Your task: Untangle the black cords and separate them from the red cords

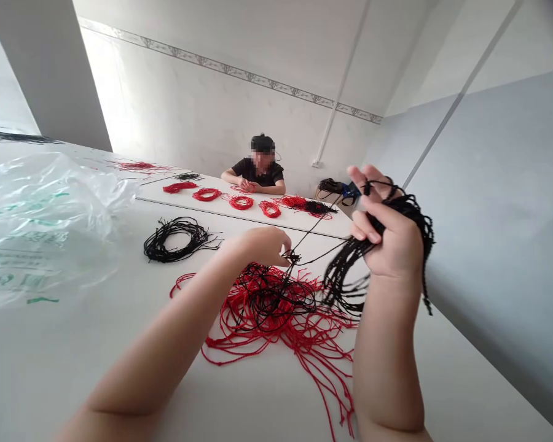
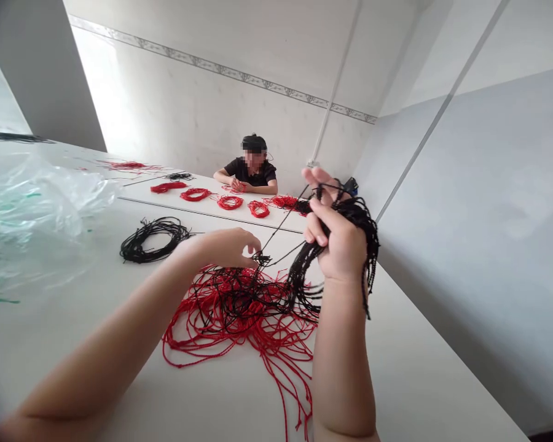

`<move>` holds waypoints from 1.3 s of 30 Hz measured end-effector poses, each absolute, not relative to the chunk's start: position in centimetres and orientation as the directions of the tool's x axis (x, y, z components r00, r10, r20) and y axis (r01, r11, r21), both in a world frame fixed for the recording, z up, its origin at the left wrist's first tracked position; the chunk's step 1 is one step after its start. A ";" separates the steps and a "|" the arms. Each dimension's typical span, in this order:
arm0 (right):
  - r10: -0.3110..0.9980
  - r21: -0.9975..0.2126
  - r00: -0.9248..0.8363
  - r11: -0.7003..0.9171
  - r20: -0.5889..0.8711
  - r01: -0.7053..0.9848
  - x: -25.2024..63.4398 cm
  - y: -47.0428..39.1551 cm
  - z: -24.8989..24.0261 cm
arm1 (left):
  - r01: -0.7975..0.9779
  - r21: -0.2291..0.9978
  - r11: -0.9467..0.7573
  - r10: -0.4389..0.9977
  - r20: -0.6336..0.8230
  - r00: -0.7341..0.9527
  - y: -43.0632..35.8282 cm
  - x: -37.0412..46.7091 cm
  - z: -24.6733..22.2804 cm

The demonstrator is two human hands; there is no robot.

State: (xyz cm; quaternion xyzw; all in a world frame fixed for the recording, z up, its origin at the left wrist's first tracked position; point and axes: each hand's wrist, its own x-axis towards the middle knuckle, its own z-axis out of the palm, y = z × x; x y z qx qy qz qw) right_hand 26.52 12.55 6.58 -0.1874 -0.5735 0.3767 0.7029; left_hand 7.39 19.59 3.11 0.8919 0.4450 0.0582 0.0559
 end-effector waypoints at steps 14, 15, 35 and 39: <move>0.485 -0.384 0.790 0.857 0.376 -0.343 37.6 11.6 5.7 | 0.764 0.403 -0.504 0.847 0.402 0.347 19.8 2.1 6.3; 0.453 -0.363 0.817 0.873 0.357 -0.325 38.3 11.3 5.5 | 0.784 0.393 -0.481 0.851 0.425 0.309 20.1 1.5 6.3; 0.767 -0.376 0.318 0.575 0.558 -0.727 30.7 9.7 8.0 | 0.400 0.244 -0.883 0.457 0.258 0.852 15.5 12.3 2.9; 0.753 -0.310 0.377 0.594 0.540 -0.742 32.3 9.5 8.0 | 0.354 0.242 -0.903 0.425 0.394 0.815 16.5 11.7 3.1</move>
